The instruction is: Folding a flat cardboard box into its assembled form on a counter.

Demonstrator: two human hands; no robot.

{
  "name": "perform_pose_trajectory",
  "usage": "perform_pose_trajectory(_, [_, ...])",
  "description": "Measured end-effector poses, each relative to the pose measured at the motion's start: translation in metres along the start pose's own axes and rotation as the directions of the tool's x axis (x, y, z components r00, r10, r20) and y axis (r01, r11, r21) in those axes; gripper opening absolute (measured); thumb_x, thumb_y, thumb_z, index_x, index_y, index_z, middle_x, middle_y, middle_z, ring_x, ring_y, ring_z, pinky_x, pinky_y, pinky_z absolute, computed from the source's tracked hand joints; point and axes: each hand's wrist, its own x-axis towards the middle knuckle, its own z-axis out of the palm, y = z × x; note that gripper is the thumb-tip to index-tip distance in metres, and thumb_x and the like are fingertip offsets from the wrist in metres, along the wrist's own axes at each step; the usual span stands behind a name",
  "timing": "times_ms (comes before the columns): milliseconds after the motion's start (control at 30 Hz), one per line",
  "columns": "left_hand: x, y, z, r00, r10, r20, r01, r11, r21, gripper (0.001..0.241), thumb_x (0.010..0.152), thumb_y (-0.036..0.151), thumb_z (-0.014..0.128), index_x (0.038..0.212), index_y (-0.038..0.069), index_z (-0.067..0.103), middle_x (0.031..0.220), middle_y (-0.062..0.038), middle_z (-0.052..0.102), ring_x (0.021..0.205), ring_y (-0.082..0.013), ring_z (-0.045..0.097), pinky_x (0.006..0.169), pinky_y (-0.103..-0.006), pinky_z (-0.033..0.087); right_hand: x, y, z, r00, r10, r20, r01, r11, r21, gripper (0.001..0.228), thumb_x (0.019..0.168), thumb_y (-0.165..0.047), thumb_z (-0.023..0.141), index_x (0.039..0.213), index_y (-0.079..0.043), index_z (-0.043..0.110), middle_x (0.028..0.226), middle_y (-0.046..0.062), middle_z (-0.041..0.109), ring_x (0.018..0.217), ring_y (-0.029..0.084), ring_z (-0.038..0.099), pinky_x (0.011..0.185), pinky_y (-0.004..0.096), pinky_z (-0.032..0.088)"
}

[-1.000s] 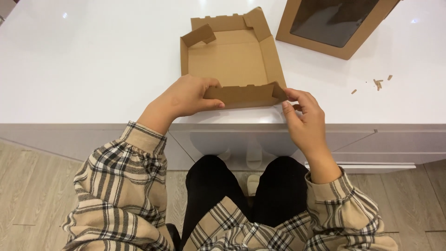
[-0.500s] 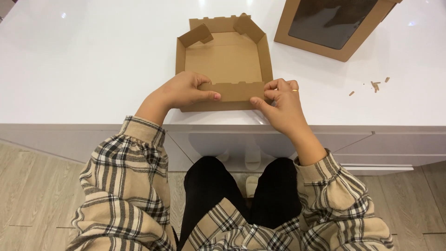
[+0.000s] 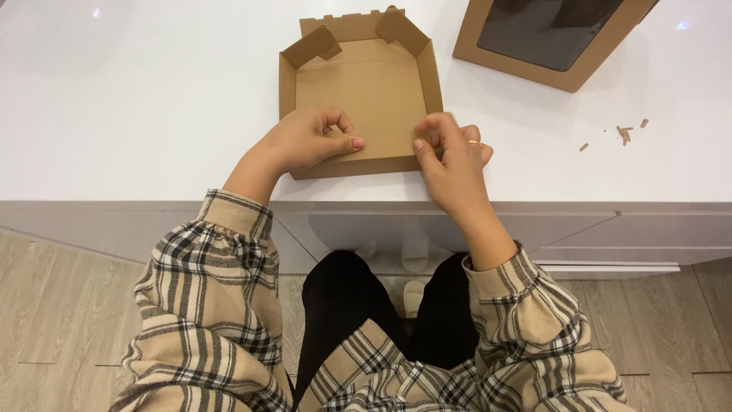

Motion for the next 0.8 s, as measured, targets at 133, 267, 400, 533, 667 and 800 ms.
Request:
perform_pose_trajectory(133, [-0.004, 0.001, 0.000, 0.999, 0.012, -0.043, -0.011, 0.999, 0.030, 0.036, 0.083, 0.045, 0.079, 0.110, 0.023, 0.071, 0.063, 0.000, 0.065, 0.067, -0.0208, 0.065, 0.063, -0.0301, 0.045, 0.000, 0.012, 0.011, 0.992, -0.121, -0.046, 0.109, 0.974, -0.198, 0.006, 0.102, -0.027, 0.067, 0.108, -0.027, 0.066, 0.092, -0.005, 0.053, 0.109, 0.019, 0.039, 0.098, 0.044, 0.021])
perform_pose_trajectory(267, [0.002, -0.020, 0.016, 0.917, 0.264, -0.298, -0.200, 0.953, 0.228, 0.043, 0.083, 0.049, 0.085, 0.111, 0.021, 0.067, 0.084, -0.003, 0.068, 0.087, -0.0268, 0.067, 0.077, -0.0377, 0.049, -0.004, 0.013, 0.009, 0.955, -0.286, -0.076, 0.254, 0.923, -0.289, 0.017, 0.093, -0.023, 0.081, 0.108, -0.020, 0.074, 0.114, 0.001, 0.053, 0.119, 0.025, 0.034, 0.101, 0.046, 0.022])
perform_pose_trajectory(400, [-0.007, -0.039, 0.050, 0.515, 0.757, -0.403, -0.321, 0.606, 0.728, 0.017, 0.097, 0.040, 0.071, 0.090, 0.026, 0.072, 0.081, 0.005, 0.064, 0.084, -0.0151, 0.062, 0.077, -0.0287, 0.051, -0.003, 0.018, 0.009, 0.855, -0.506, -0.111, 0.415, 0.798, -0.437, 0.014, 0.090, -0.020, 0.085, 0.103, -0.018, 0.080, 0.108, 0.002, 0.062, 0.118, 0.023, 0.040, 0.098, 0.041, 0.029])
perform_pose_trajectory(533, [-0.023, -0.047, 0.061, 0.485, 0.783, -0.389, -0.277, 0.559, 0.781, 0.018, 0.093, 0.038, 0.076, 0.107, 0.027, 0.076, 0.092, 0.008, 0.069, 0.092, -0.0120, 0.064, 0.079, -0.0250, 0.053, 0.005, 0.024, 0.010, 0.796, -0.597, -0.099, 0.488, 0.730, -0.479, 0.016, 0.088, -0.021, 0.086, 0.103, -0.019, 0.081, 0.100, -0.001, 0.068, 0.115, 0.022, 0.048, 0.095, 0.039, 0.036])
perform_pose_trajectory(667, [-0.024, -0.050, 0.065, 0.502, 0.750, -0.431, -0.304, 0.620, 0.723, 0.021, 0.092, 0.031, 0.079, 0.112, 0.024, 0.076, 0.092, 0.005, 0.069, 0.091, -0.0126, 0.064, 0.081, -0.0256, 0.054, 0.011, 0.030, 0.009, 0.785, -0.617, -0.054, 0.525, 0.708, -0.472, 0.016, 0.086, -0.019, 0.087, 0.100, -0.019, 0.080, 0.092, -0.002, 0.069, 0.106, 0.019, 0.056, 0.093, 0.035, 0.041])
perform_pose_trajectory(800, [-0.023, -0.049, 0.066, 0.521, 0.735, -0.435, -0.322, 0.641, 0.697, 0.019, 0.091, 0.029, 0.079, 0.109, 0.023, 0.076, 0.088, 0.004, 0.067, 0.089, -0.0133, 0.063, 0.080, -0.0260, 0.054, 0.014, 0.037, 0.007, 0.784, -0.621, 0.000, 0.559, 0.705, -0.437, 0.013, 0.087, -0.015, 0.084, 0.099, -0.017, 0.079, 0.087, -0.001, 0.068, 0.095, 0.019, 0.064, 0.086, 0.032, 0.049])
